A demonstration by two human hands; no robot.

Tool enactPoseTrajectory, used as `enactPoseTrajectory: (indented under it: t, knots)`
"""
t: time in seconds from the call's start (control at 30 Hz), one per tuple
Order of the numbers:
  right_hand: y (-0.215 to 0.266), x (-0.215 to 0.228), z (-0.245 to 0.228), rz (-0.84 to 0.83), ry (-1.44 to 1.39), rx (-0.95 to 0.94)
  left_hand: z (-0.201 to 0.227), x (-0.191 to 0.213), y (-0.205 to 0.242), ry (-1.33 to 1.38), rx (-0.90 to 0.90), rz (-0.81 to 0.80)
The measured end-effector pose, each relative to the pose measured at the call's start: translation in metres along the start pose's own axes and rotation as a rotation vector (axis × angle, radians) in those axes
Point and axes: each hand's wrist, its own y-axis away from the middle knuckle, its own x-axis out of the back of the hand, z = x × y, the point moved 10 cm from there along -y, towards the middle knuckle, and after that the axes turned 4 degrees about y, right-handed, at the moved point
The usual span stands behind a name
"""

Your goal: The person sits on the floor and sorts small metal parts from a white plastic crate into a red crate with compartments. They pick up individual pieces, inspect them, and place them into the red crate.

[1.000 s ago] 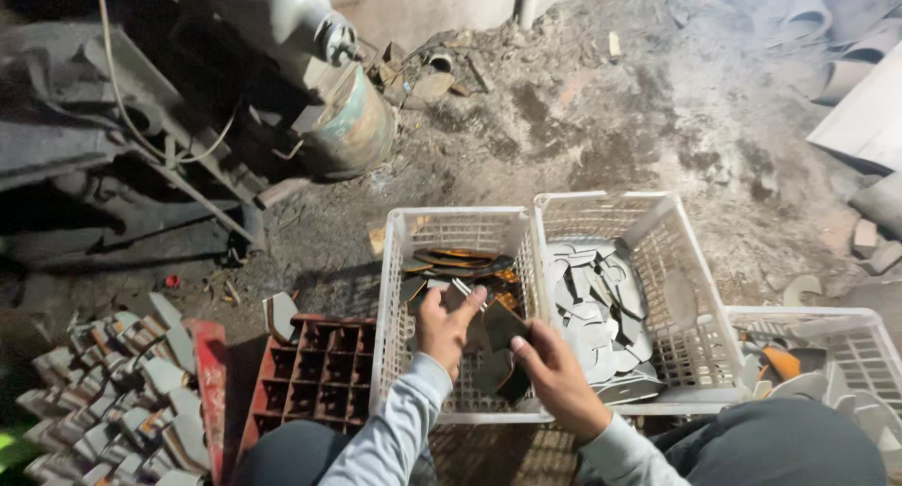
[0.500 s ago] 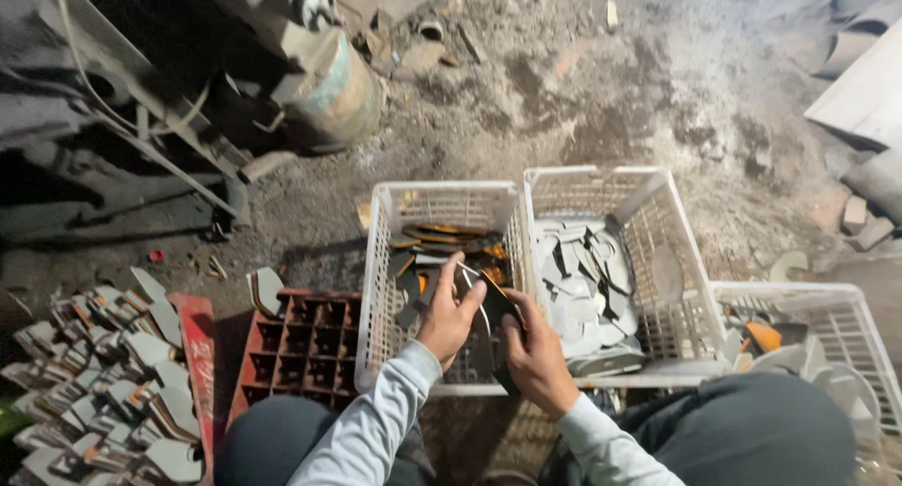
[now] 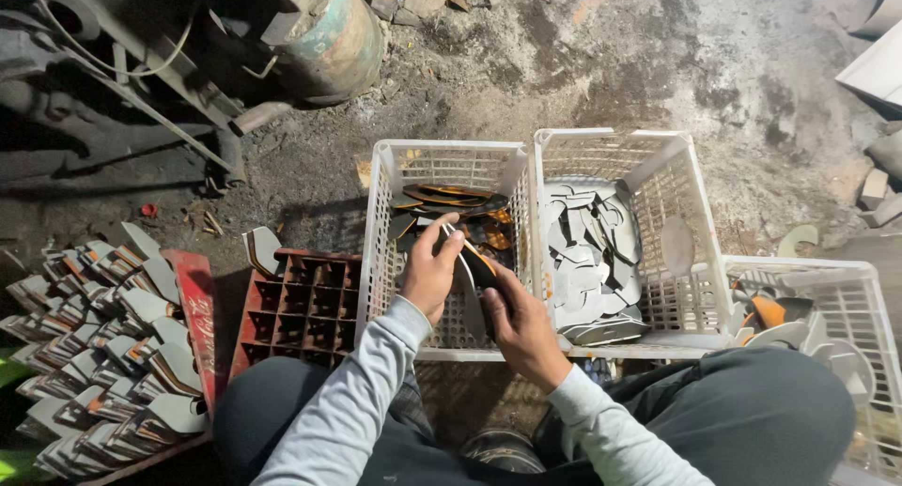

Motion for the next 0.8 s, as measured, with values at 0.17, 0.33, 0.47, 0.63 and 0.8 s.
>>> enactPoseTrajectory:
  t: [0.17,0.33,0.47,0.63,0.8]
  knots:
    - [0.0,0.007,0.011,-0.014,0.121,-0.146,-0.02,-0.004,-0.002,0.15,0.24,-0.106]
    - [0.012,-0.009,0.014,-0.036,0.037,-0.214,-0.046,-0.009,0.002,0.294,0.173,-0.029]
    - [0.021,-0.016,-0.016,-0.015,-0.059,0.146,-0.044,-0.003,0.001,0.334,0.054,-0.002]
    - [0.013,-0.029,0.034,-0.224,-0.412,-0.302,-0.014,-0.001,0.014,0.351,0.237,0.027]
    - [0.006,-0.026,0.002,-0.277,-0.563,-0.1,0.016,-0.016,0.024,0.34,0.274,-0.143]
